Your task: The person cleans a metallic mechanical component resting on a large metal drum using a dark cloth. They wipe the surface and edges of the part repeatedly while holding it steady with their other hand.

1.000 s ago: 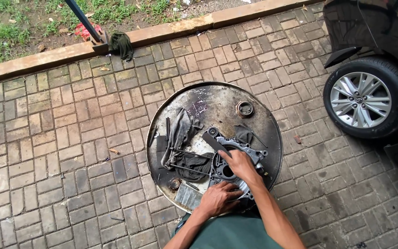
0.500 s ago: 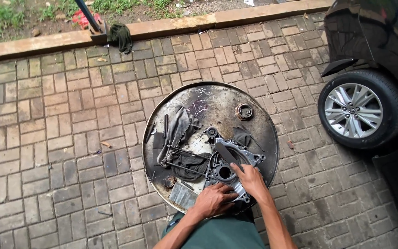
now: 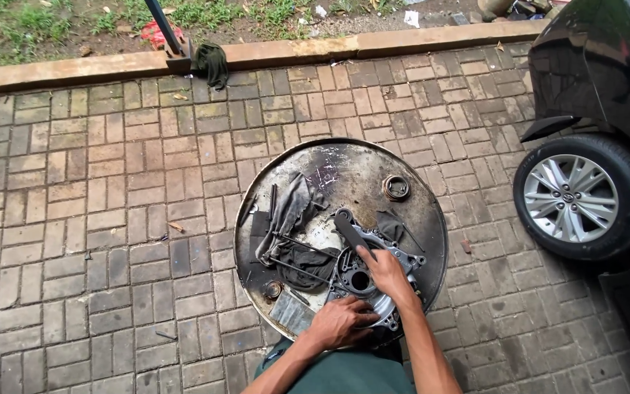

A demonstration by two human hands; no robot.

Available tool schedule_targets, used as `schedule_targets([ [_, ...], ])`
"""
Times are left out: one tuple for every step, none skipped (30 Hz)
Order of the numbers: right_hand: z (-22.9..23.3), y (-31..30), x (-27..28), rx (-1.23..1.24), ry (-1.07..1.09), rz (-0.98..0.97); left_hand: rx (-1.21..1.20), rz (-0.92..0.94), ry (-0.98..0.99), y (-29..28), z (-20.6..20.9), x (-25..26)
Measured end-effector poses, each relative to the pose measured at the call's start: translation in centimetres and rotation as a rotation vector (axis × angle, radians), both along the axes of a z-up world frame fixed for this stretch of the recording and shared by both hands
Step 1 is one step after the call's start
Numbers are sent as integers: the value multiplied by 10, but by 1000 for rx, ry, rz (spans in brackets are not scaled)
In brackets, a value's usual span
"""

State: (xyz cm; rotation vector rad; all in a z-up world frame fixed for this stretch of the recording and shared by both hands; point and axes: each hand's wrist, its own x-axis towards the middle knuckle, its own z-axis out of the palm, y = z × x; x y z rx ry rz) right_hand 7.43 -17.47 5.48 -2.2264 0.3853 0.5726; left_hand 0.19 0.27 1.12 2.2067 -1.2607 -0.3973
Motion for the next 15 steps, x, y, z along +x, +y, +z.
schedule_targets([
  [0, -3, -9, -4, 6, 0, -4, 0, 6, 0, -1, 1],
  [0, -5, -18, 4, 12, -10, -2, 0, 6, -1, -3, 1],
  [-1, -7, -29, 13, 21, -21, 1, 0, 9, -1, -4, 0],
  [-3, -11, -39, 9, 30, -22, -3, -1, 18, -2, -8, -4],
  [-6, -13, -44, 17, 4, -53, -14, 1, 0, -2, -11, -2],
  [-8, -15, -49, 25, -22, -85, -24, 3, -18, -1, -13, -2],
  [-4, -11, -43, 28, -28, -76, -21, 12, -25, -1, -13, 0],
  [1, -7, -37, -10, 4, -77, -9, 1, -5, -1, -12, 1],
  [6, -3, -33, -49, 39, -85, 3, -17, 16, -1, -12, 2],
  [3, 3, -23, -46, 34, -82, 6, -14, 11, -1, -13, 0],
  [0, 8, -13, -68, 23, -39, 0, -20, 6, -1, -13, 0],
  [-3, 13, -3, -90, 12, 4, -6, -27, 1, -1, -14, 0],
  [-8, 17, 5, -90, 4, 5, -5, -25, -7, -1, -13, 0],
  [-14, 21, 12, -66, 2, 23, -33, -16, -33, 0, -12, 1],
  [-20, 24, 17, -43, 1, 38, -62, -10, -58, 0, -12, -1],
])
